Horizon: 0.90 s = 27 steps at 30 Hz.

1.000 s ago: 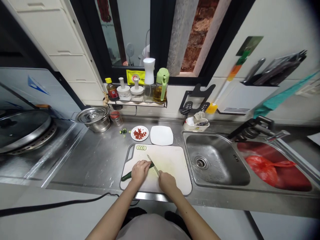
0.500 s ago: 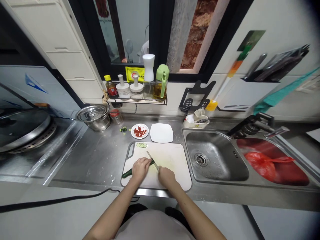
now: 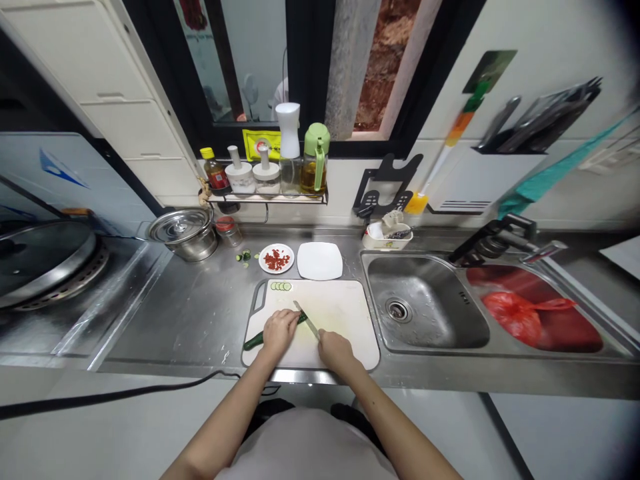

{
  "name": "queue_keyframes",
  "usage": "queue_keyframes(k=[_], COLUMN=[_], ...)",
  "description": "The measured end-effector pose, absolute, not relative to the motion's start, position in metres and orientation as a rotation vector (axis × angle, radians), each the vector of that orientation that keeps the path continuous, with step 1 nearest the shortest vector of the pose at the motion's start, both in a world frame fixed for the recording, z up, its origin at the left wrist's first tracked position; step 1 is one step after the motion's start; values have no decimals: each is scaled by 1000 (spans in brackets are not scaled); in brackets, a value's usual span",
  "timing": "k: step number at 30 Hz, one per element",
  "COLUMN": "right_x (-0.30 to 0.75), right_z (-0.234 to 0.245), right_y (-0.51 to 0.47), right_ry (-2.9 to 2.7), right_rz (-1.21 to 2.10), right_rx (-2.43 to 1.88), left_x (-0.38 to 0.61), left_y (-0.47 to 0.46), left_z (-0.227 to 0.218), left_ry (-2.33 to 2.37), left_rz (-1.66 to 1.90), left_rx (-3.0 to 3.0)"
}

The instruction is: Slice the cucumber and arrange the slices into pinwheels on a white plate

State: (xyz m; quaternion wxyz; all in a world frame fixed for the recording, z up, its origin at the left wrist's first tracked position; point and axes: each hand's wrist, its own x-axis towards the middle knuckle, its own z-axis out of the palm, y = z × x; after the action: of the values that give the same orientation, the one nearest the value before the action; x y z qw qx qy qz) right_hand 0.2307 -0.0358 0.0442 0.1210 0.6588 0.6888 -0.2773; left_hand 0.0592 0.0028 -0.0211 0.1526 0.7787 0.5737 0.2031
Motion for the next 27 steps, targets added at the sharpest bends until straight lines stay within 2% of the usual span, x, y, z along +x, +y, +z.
queue_keyframes(k=[6, 19, 27], right_x=[242, 248, 251], right_z=[47, 48, 45], right_y=[-44, -47, -48], right_ry=[1999, 1984, 2011], right_rz=[-833, -665, -554], right_rx=[1940, 2012, 2044], left_x=[61, 60, 53], left_y=[3, 1, 3], left_z=[-15, -11, -13], left_ry=[1661, 1671, 1851], left_rz=[559, 538, 773], left_rx=[2199, 2165, 1958])
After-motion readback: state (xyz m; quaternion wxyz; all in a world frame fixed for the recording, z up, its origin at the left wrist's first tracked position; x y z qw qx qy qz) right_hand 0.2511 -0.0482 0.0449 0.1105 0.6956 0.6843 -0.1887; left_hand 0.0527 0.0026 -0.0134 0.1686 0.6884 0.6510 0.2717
